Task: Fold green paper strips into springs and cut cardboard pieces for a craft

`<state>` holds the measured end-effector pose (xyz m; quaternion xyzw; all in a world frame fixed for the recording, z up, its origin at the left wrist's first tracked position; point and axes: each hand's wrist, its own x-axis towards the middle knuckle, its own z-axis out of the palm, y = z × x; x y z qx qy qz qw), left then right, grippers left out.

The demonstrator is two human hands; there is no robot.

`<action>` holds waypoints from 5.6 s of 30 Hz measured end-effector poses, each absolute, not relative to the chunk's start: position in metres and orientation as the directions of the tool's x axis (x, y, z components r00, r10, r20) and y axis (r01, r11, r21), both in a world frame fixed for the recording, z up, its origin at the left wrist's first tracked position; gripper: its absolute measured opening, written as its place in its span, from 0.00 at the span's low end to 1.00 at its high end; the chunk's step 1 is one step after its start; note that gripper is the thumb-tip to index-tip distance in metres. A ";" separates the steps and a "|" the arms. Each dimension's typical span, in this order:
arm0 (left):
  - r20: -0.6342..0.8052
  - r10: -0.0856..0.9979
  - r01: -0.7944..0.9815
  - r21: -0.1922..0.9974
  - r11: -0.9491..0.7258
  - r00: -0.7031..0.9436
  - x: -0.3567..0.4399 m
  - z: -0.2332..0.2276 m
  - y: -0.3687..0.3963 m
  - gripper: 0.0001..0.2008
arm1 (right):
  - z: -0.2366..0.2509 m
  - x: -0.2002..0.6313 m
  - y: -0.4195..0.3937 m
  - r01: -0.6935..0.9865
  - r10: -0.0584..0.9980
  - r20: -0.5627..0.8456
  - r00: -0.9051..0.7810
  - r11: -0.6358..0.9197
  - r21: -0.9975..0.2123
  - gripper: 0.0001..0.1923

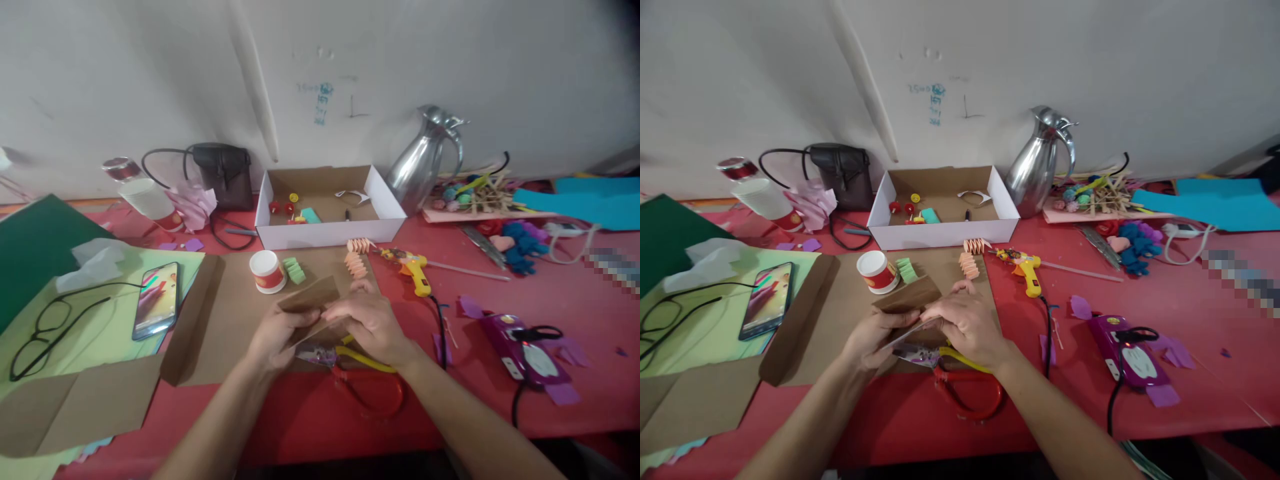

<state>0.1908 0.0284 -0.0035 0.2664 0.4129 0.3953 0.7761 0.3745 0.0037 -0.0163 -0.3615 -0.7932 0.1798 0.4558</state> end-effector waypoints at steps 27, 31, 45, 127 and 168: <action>-0.162 0.891 -0.097 0.970 0.222 0.424 0.187 -0.008 0.020 0.18 | -0.002 0.375 0.005 -0.388 0.957 -0.252 -0.143 -0.288 -0.876 0.18; -0.060 0.928 -0.040 0.996 0.080 0.368 0.189 -0.007 0.018 0.14 | -0.001 0.375 0.006 -0.344 0.957 -0.256 -0.138 -0.289 -0.894 0.17; 0.039 0.954 0.039 0.998 -0.053 0.298 0.187 -0.004 0.021 0.08 | 0.003 0.385 0.007 -0.399 0.939 -0.230 -0.256 -0.319 -0.860 0.06; -0.084 0.986 -0.353 0.927 0.130 0.144 0.206 -0.018 0.026 0.07 | -0.013 0.351 -0.002 -0.089 0.981 0.190 -0.032 0.186 -0.978 0.15; -0.051 0.995 -0.311 0.947 0.075 0.085 0.172 0.009 -0.035 0.41 | -0.014 0.408 -0.067 0.345 0.933 -0.029 -0.358 0.103 -0.933 0.36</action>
